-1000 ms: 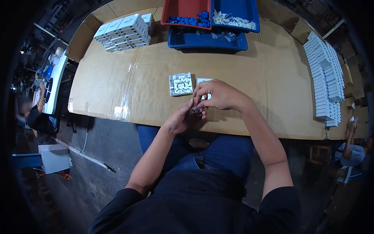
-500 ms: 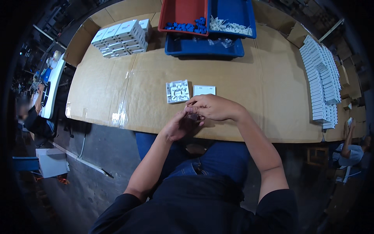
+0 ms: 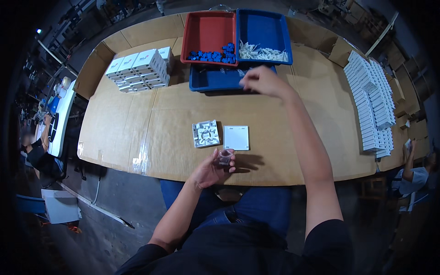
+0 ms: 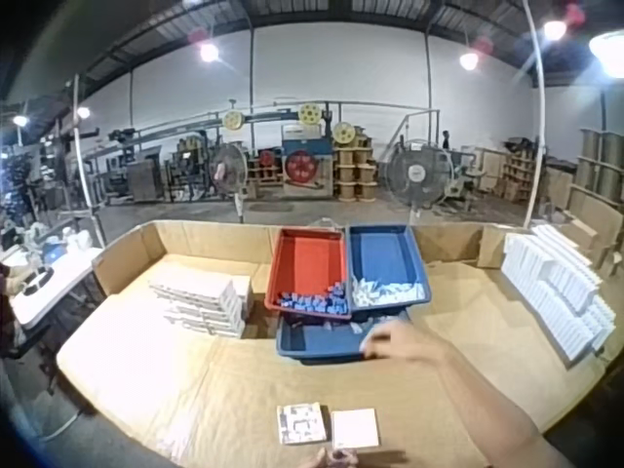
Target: Assembling plastic housings and internal components at a factory workbench.
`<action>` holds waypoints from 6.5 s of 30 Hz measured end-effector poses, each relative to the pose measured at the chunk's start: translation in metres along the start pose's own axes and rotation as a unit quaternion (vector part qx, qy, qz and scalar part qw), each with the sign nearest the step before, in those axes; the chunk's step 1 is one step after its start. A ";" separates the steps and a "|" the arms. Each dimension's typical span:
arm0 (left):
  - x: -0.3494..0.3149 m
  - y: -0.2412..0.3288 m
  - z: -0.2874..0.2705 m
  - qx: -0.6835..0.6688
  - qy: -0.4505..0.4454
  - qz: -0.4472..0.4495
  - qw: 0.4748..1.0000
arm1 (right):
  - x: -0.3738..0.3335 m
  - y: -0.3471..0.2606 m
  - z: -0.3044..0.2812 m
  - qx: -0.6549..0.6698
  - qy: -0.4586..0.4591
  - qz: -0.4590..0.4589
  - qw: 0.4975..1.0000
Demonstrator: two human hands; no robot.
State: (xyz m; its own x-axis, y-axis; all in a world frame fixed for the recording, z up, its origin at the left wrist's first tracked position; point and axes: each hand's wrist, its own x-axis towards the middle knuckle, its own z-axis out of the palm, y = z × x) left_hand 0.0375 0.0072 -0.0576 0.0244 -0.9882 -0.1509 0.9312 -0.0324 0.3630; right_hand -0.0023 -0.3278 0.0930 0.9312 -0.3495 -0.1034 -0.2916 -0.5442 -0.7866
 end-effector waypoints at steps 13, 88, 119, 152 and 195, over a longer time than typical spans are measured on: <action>0.006 0.004 0.013 -0.030 -0.002 -0.042 0.999 | 0.142 0.072 -0.065 -0.308 0.172 0.216 0.910; 0.006 -0.004 -0.004 0.012 -0.010 0.005 1.000 | -0.089 -0.009 0.100 0.082 -0.160 -0.136 0.974; 0.008 0.003 0.008 -0.051 -0.009 -0.045 0.998 | 0.120 0.094 -0.084 -0.361 0.164 0.061 0.916; 0.010 0.003 0.005 -0.028 0.010 -0.024 0.999 | 0.026 0.084 -0.046 0.298 0.258 -0.028 0.919; 0.003 0.000 0.011 0.014 0.029 0.011 0.999 | -0.169 0.013 0.143 -0.051 0.116 0.124 0.984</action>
State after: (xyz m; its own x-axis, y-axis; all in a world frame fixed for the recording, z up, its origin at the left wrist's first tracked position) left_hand 0.0332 0.0029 -0.0484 0.0660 -0.9786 -0.1947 0.9194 -0.0162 0.3930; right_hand -0.1318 -0.1671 0.0137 0.7565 -0.6403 -0.1332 -0.5357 -0.4898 -0.6878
